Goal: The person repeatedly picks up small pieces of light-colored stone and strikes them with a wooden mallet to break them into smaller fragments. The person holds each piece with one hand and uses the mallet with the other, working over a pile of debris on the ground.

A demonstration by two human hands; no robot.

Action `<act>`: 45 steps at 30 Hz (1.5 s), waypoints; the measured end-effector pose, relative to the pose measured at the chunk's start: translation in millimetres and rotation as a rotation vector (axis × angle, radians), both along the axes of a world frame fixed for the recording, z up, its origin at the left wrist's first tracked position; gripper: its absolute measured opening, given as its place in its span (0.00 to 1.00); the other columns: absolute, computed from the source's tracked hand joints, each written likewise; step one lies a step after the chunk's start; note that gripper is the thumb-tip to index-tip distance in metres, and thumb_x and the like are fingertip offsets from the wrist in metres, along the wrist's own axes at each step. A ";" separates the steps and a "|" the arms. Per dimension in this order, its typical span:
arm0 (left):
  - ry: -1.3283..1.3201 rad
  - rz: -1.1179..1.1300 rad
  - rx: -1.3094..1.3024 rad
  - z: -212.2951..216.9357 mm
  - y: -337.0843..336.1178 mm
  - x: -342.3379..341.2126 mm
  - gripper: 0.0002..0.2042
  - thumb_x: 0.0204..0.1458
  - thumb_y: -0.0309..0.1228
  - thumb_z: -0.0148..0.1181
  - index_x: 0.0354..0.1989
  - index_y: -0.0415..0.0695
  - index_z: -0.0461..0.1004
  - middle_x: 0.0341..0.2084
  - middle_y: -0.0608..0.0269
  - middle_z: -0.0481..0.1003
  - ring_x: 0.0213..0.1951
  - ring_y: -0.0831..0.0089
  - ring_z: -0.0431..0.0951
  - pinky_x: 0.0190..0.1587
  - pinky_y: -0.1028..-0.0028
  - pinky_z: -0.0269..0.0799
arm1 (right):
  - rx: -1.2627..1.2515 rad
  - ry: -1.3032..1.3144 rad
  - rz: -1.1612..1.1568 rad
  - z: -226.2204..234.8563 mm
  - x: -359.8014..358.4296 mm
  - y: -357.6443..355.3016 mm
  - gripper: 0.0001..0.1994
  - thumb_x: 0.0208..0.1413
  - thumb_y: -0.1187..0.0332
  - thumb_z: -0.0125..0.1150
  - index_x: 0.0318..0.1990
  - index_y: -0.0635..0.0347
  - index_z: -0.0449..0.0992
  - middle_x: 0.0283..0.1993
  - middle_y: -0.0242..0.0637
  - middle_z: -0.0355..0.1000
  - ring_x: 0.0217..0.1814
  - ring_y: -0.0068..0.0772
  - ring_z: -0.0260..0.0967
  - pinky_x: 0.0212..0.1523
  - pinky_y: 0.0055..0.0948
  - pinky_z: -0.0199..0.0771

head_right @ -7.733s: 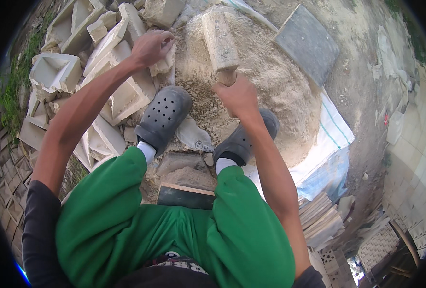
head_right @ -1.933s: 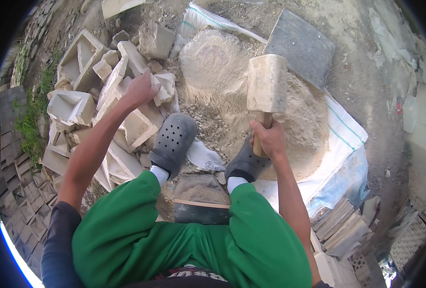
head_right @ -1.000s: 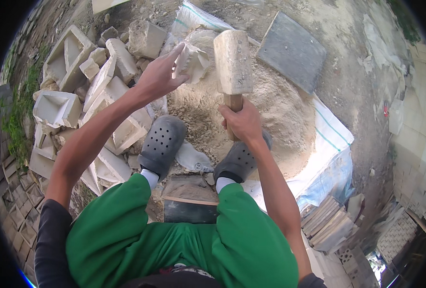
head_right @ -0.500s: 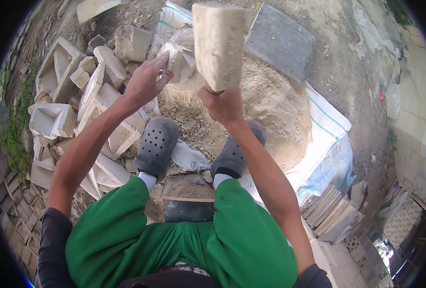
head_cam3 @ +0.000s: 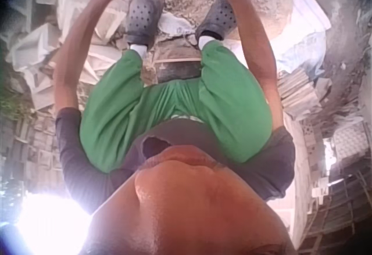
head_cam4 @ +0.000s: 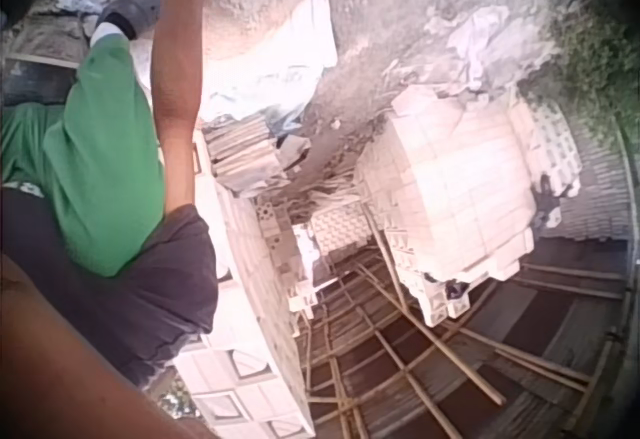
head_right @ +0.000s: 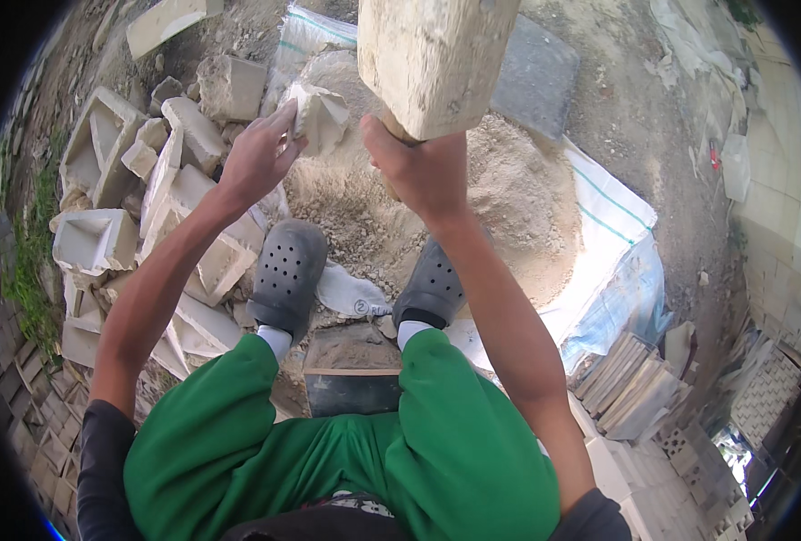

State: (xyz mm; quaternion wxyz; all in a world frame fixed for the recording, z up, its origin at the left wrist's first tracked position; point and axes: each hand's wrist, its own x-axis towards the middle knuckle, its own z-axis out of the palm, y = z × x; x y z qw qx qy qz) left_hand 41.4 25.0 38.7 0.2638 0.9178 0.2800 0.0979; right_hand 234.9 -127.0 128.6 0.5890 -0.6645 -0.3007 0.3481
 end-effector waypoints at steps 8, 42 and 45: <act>0.021 -0.017 -0.003 -3.8 1.8 -2.4 0.27 0.58 0.33 0.63 0.65 0.34 0.68 0.58 0.42 0.74 0.52 0.48 0.78 0.55 0.58 0.75 | -0.678 0.042 0.202 -65.4 -17.4 -34.9 0.15 0.46 0.63 0.65 0.36 0.66 0.79 0.25 0.42 0.77 0.27 0.34 0.78 0.33 0.35 0.77; 0.063 0.022 -0.071 3.9 8.8 -6.5 0.29 0.56 0.32 0.61 0.65 0.31 0.65 0.54 0.38 0.75 0.54 0.44 0.76 0.58 0.57 0.72 | -0.625 -0.137 0.215 -106.2 -25.4 -39.3 0.17 0.45 0.62 0.65 0.39 0.67 0.79 0.24 0.43 0.78 0.26 0.38 0.80 0.34 0.37 0.78; 0.048 0.055 0.013 -7.9 9.1 -10.5 0.33 0.53 0.33 0.63 0.68 0.35 0.63 0.48 0.38 0.78 0.49 0.43 0.79 0.52 0.55 0.74 | -0.671 -0.042 0.196 -76.6 -22.9 -32.7 0.18 0.46 0.62 0.66 0.40 0.66 0.79 0.24 0.42 0.78 0.25 0.35 0.79 0.33 0.35 0.78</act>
